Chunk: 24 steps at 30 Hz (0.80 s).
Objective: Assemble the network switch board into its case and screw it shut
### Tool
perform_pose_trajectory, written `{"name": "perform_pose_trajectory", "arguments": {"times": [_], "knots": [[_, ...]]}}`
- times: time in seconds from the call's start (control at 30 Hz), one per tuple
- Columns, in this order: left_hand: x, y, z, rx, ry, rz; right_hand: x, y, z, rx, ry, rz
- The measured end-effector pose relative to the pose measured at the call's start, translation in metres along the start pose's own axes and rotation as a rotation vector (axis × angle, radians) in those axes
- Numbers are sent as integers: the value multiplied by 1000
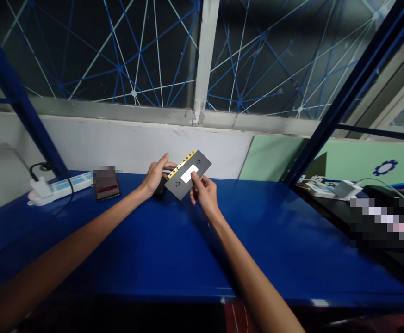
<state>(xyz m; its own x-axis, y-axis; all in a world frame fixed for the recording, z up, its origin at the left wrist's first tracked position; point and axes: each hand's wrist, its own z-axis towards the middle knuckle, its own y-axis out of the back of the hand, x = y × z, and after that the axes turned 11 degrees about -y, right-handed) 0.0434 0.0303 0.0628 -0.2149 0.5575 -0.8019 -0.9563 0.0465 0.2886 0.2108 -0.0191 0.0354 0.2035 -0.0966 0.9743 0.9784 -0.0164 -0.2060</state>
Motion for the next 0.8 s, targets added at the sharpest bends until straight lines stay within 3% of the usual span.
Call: {"name": "perform_pose_trajectory", "arguments": {"times": [0.07, 0.1, 0.23, 0.33, 0.47, 0.63, 0.77, 0.8], "knots": [[14, 11, 17, 28, 109, 499, 5, 4, 2, -97, 29, 30], [22, 16, 24, 42, 175, 596, 7, 6, 3, -138, 42, 37], [55, 22, 32, 62, 352, 748, 9, 15, 6, -240, 66, 27], [71, 14, 24, 81, 394, 751, 8, 17, 7, -262, 58, 11], [72, 11, 15, 35, 329, 686, 7, 16, 6, -235, 44, -10], [48, 32, 10, -44, 254, 440, 8, 10, 2, -162, -23, -43], [27, 43, -4, -2, 305, 57, 6, 2, -4, -33, -75, -73], [24, 42, -10, -31, 403, -273, 6, -1, -6, 7, -95, -79]]}}
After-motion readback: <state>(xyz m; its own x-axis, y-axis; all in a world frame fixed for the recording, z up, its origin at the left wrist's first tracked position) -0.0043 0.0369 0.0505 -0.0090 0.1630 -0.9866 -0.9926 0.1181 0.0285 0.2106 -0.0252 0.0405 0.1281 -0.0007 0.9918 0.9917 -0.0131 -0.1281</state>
